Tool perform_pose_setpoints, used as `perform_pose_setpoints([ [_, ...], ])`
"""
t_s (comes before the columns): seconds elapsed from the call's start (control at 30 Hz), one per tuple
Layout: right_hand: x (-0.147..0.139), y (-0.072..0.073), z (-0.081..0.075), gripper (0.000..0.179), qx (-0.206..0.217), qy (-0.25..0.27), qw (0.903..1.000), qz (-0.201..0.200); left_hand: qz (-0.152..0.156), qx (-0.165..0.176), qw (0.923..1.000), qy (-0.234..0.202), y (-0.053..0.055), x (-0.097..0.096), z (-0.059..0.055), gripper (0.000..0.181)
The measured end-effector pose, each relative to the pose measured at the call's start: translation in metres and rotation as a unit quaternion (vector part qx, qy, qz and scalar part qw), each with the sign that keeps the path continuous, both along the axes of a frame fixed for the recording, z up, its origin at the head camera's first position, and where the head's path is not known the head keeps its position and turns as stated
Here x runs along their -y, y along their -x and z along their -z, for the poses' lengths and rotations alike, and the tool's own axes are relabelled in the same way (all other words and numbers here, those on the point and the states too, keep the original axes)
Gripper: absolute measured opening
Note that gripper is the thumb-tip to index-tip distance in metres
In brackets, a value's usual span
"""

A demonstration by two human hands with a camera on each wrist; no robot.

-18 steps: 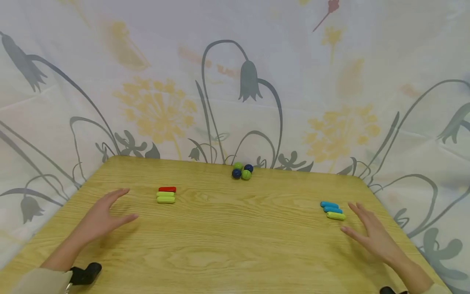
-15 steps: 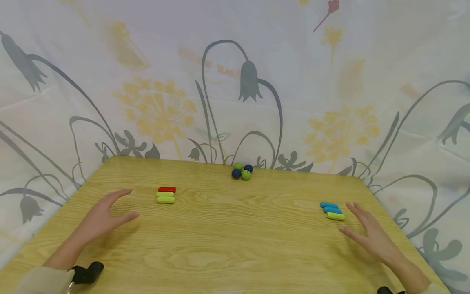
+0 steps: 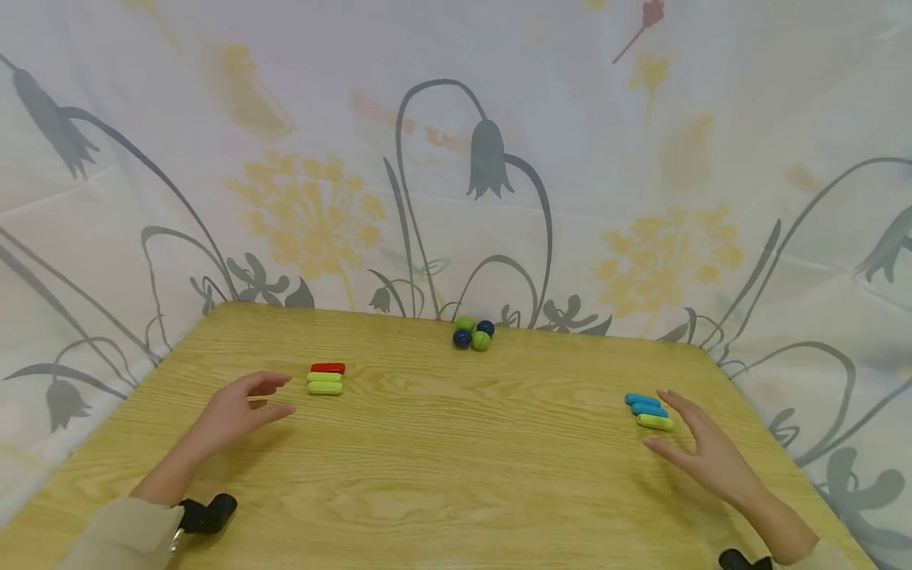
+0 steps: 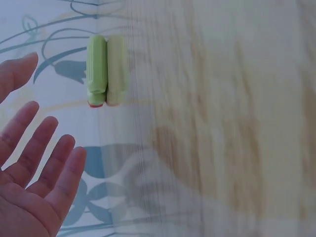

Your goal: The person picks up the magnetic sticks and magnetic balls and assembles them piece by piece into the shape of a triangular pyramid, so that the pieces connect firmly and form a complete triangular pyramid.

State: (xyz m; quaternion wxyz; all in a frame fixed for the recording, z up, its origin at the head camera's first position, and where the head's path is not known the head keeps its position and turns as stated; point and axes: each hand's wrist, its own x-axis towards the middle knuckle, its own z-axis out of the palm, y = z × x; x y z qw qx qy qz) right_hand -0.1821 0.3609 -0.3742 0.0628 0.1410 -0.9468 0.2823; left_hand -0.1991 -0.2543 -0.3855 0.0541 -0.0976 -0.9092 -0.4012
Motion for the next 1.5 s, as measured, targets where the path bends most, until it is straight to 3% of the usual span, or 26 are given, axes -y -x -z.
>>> perform_pose_setpoints([
  [0.27, 0.012, 0.005, -0.001, 0.071, -0.001, 0.007, 0.9999, -0.015, -0.009, 0.016, 0.9995, -0.024, 0.008, -0.013, 0.000, 0.049],
  [0.6, 0.035, 0.013, 0.009, 0.068, -0.012, 0.027, 0.9983, -0.049, -0.009, 0.037, 0.9992, -0.015, 0.015, -0.018, 0.005, 0.038],
  [1.07, 0.058, 0.032, 0.010, 0.069, -0.014, 0.054, 0.9923, -0.110, -0.011, 0.048, 0.9987, 0.008, 0.017, -0.023, 0.004, 0.044],
  [1.5, 0.070, 0.047, 0.010, 0.069, -0.020, 0.060, 0.9899, -0.127, -0.001, 0.055, 0.9983, 0.017, 0.026, -0.028, 0.006, 0.041],
])
